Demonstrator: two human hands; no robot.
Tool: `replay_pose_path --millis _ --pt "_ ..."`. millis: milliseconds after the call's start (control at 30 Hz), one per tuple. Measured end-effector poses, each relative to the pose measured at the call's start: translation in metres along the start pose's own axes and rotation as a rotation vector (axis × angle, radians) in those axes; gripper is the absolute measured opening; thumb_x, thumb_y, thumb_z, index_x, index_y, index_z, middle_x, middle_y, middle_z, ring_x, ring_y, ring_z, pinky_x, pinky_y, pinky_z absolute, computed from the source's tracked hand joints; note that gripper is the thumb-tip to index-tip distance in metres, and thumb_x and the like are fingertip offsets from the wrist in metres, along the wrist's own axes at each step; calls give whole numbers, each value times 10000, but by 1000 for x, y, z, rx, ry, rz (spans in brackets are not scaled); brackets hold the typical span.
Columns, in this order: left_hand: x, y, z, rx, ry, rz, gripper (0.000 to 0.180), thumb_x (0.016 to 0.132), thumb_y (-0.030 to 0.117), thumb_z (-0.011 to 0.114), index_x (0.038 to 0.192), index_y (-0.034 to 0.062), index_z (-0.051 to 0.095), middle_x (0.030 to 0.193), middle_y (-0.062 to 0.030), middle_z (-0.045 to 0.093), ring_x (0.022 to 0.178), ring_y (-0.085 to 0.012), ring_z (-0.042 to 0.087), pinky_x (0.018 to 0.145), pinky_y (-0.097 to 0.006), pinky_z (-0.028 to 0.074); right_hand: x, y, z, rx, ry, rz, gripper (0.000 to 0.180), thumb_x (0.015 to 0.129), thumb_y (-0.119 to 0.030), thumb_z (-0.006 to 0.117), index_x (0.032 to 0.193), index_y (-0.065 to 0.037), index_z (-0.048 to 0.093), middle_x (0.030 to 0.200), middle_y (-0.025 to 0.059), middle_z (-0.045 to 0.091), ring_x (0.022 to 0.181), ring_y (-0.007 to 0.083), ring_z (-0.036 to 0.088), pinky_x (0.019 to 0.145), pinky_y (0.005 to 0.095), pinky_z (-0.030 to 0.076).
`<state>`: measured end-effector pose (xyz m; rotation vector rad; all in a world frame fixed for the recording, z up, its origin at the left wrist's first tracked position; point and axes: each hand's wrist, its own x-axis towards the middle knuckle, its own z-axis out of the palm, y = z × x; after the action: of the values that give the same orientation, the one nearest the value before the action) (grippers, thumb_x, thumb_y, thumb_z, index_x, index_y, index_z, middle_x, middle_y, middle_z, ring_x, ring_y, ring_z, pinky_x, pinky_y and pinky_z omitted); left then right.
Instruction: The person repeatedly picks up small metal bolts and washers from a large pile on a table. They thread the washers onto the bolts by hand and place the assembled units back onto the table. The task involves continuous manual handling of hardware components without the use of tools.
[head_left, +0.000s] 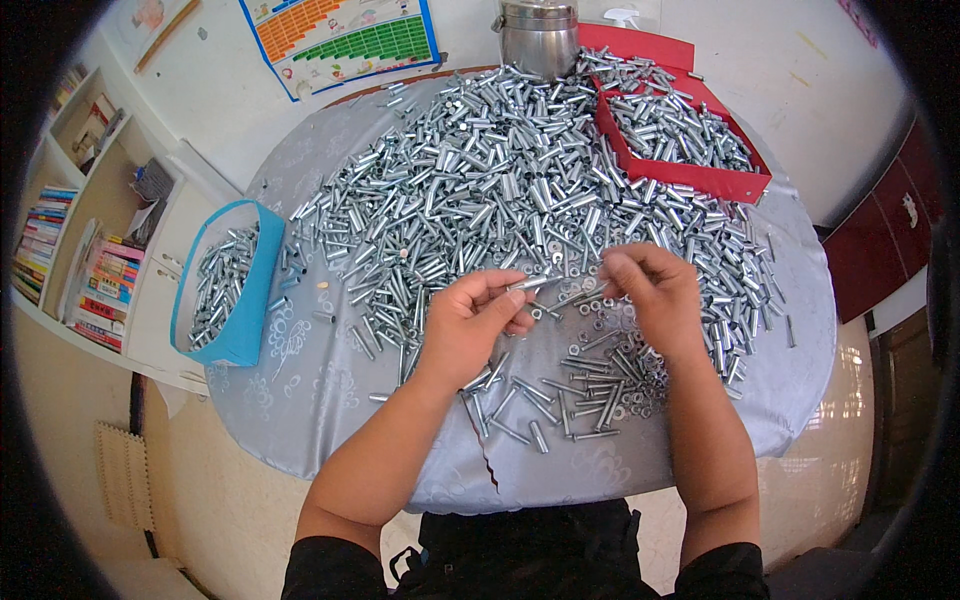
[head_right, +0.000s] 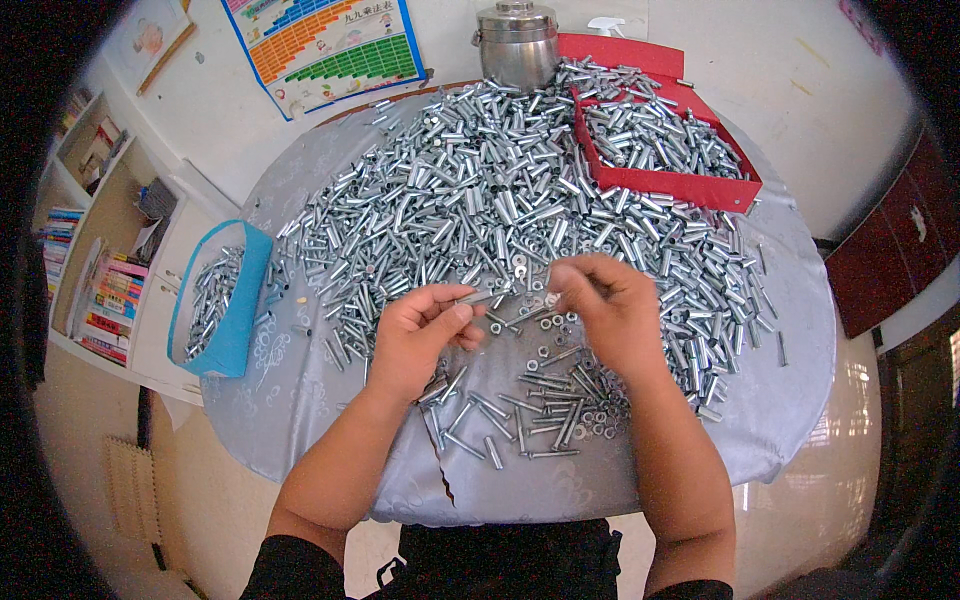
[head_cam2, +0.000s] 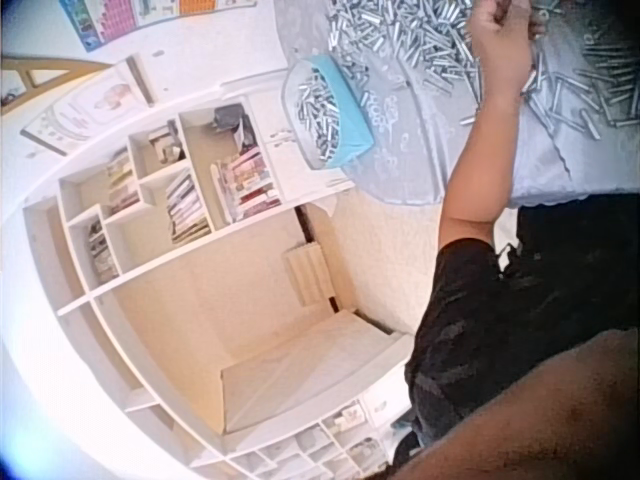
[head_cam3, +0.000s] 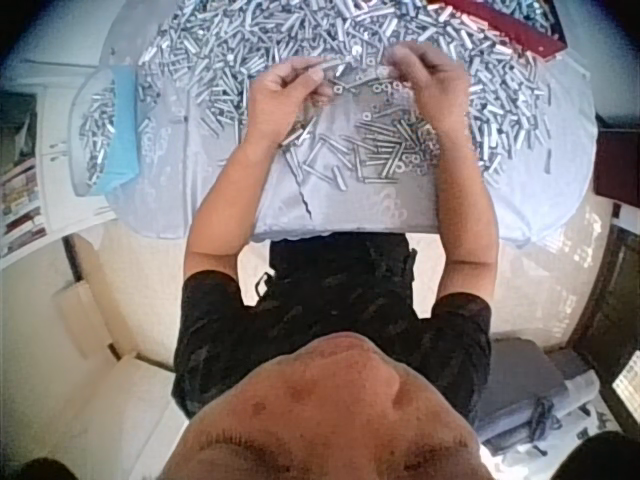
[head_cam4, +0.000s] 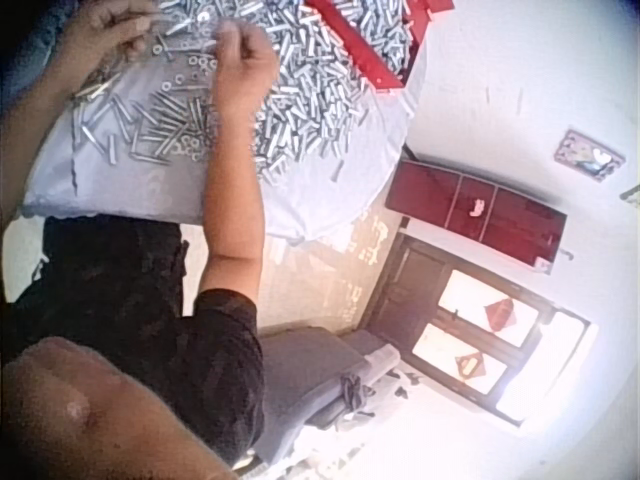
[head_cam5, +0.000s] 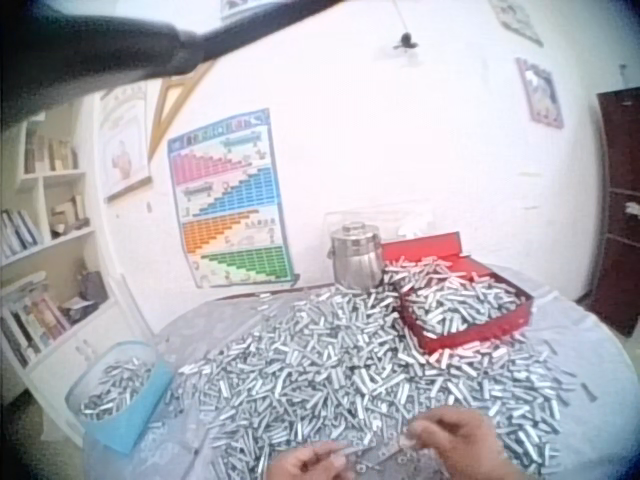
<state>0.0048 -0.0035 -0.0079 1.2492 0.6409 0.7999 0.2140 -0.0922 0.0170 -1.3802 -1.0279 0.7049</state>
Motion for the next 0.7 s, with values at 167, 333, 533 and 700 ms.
replay_pose_path --millis 167,333,533,700 --pt "0 4 0 71 43 -13 225 910 43 588 1126 -16 617 974 -121 697 739 -152 666 662 -284 568 4 0 -8 -281 68 -27 134 838 -91 686 933 2 685 816 79 680 708 170 638 656 299 508" --pt "0 3 1 85 40 -14 214 910 43 587 1113 -12 627 970 -119 700 720 -145 662 653 -281 566 5 16 -6 -715 -85 -427 114 758 -32 646 861 -35 695 834 123 636 811 312 619 725 375 502" --pt "0 1 0 65 62 -6 221 907 44 591 1119 -9 628 965 -118 701 709 -144 660 638 -276 559 2 20 -5 -893 -211 -419 133 743 -37 589 822 -54 695 849 117 607 869 305 599 789 400 492" --pt "0 0 -1 63 62 -9 221 906 42 591 1119 -8 628 965 -118 701 711 -143 658 640 -278 558 2 15 -13 -825 -357 -361 135 746 -42 588 826 -56 696 847 125 612 848 316 604 776 410 493"
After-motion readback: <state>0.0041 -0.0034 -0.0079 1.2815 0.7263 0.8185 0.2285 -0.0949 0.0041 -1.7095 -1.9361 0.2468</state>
